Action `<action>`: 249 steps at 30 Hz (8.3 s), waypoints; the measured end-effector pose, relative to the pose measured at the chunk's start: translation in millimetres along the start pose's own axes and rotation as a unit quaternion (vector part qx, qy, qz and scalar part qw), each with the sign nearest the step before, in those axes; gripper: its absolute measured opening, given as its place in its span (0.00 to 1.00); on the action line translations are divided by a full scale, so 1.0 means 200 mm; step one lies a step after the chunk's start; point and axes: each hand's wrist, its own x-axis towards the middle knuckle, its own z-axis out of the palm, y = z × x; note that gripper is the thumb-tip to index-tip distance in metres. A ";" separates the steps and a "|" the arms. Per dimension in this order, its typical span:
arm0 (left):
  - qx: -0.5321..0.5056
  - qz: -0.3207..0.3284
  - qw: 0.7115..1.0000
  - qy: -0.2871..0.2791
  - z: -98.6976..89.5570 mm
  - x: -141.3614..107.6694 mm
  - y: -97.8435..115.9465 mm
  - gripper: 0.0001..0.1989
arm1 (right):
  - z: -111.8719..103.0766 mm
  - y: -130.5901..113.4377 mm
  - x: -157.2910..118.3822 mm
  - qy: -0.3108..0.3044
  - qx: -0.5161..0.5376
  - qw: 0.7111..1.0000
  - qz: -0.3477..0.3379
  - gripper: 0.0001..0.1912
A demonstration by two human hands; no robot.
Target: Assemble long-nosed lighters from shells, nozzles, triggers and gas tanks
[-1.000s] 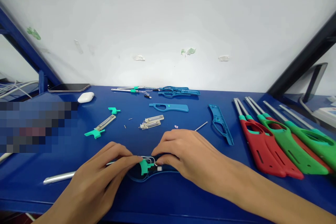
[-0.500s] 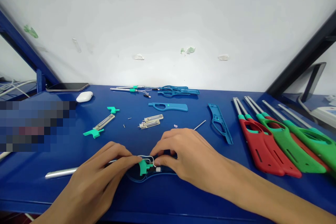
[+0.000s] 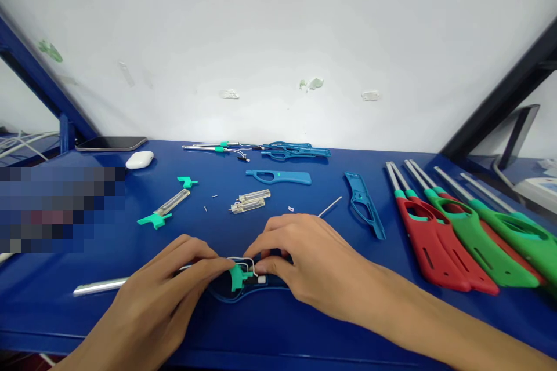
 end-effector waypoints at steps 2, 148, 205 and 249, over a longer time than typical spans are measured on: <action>0.000 -0.005 1.000 -0.004 0.00 0.00 0.00 0.24 | 0.00 0.00 0.00 -0.002 0.007 1.000 0.005 0.12; 0.038 0.047 0.996 -0.061 -0.02 0.01 0.04 0.19 | 0.11 -0.18 -0.02 0.007 -0.393 0.915 -0.091 0.10; -0.021 0.034 0.999 0.009 -0.03 0.02 0.05 0.13 | 0.03 -0.13 -0.18 0.096 -0.158 0.982 0.026 0.05; 0.027 0.051 0.998 -0.006 -0.05 0.02 0.05 0.19 | 0.32 -0.07 -0.28 0.276 -0.224 0.933 -0.064 0.17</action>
